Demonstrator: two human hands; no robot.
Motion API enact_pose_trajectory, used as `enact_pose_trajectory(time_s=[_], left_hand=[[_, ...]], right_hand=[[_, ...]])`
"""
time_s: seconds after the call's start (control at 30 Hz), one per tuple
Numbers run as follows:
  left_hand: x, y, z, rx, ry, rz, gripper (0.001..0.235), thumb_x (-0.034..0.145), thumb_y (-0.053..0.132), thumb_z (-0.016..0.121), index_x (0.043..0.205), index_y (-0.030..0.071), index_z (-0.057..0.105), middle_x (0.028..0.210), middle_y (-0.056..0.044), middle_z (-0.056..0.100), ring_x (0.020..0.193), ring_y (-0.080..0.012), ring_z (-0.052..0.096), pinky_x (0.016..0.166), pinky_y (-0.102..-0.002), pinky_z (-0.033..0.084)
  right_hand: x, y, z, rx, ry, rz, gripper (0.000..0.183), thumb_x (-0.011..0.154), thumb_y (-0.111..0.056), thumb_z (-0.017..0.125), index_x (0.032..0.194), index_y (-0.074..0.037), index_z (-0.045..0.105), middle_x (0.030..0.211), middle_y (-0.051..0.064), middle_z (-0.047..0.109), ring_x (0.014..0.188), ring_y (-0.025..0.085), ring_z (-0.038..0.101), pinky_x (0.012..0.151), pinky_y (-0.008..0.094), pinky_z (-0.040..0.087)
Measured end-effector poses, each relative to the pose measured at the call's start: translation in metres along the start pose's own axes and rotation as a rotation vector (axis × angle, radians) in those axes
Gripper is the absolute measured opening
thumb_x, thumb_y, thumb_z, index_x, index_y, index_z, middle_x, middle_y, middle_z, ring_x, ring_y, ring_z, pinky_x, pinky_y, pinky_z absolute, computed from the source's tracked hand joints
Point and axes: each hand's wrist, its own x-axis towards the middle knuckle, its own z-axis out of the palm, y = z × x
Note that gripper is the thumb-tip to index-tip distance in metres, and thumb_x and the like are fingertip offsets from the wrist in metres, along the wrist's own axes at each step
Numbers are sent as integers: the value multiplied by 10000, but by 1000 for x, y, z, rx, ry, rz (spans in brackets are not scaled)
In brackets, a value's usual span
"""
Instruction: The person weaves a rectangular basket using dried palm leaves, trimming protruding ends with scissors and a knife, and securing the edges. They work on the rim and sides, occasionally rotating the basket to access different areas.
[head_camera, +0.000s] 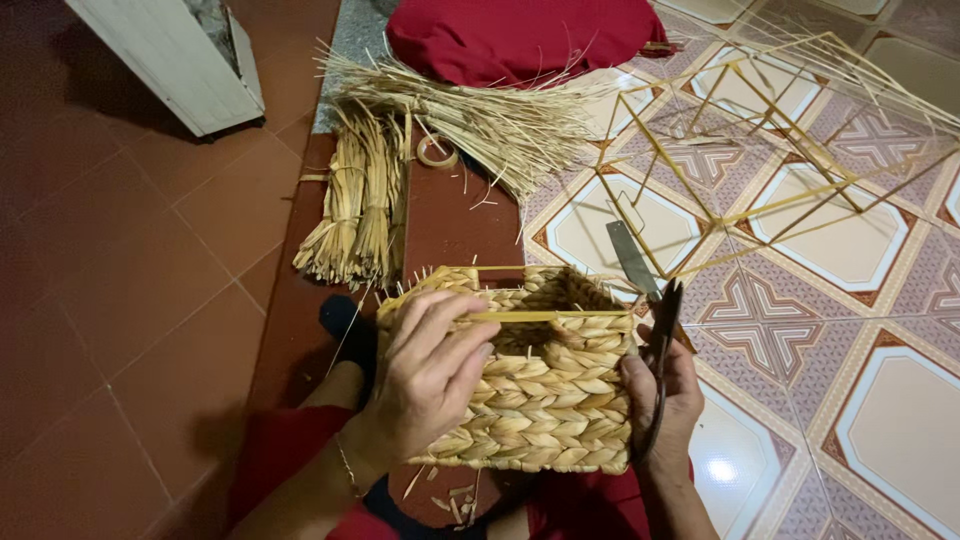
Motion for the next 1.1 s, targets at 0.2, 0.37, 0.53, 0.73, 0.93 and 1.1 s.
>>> enact_pose_trajectory(time_s=[0.2,0.37,0.53,0.73,0.93,1.1], left_hand=[[-8,0,3,53,-48,95,160,921,76,747,1077,40,757,1123,-98,674,1084,-239,581,1028,-440,425],[-5,6,5,140,-202,145,366,892,-10,613,1232,93,700,1244,-126,581,1229,-270,512,1143,-631,294],[-2,8,0,201,-330,112,416,877,20,624,1288,81,622,1343,-141,497,1333,-289,442,1169,-684,230],[-14,13,-2,210,-254,154,350,942,69,681,1284,1,660,1273,-108,575,1253,-243,520,1173,-643,286],[-27,12,4,145,-233,131,312,965,78,680,1265,-8,681,1205,-65,614,1182,-219,555,1161,-623,346],[-20,9,4,160,-285,232,134,979,82,683,1103,40,707,1171,-48,601,1195,-213,552,1149,-590,384]], right_hand=[[2,-4,3,33,-9,-22,399,964,-61,632,1347,20,556,1136,59,638,872,105,615,726,242,529],[3,-5,2,0,-16,-25,378,1007,-56,634,1370,31,576,1087,76,625,854,103,596,739,241,516],[4,-6,2,15,-21,-42,371,973,-56,619,1331,23,561,1158,43,646,862,87,611,744,234,527],[4,-5,1,-25,-17,-40,368,987,-54,625,1345,15,574,1065,38,636,851,84,594,749,225,509],[2,-3,-2,-44,3,-22,340,988,-65,632,1318,10,594,996,25,619,836,87,588,736,216,500],[0,-4,-2,-5,21,3,348,981,-67,640,1320,6,601,1007,19,616,847,86,585,748,214,499]])
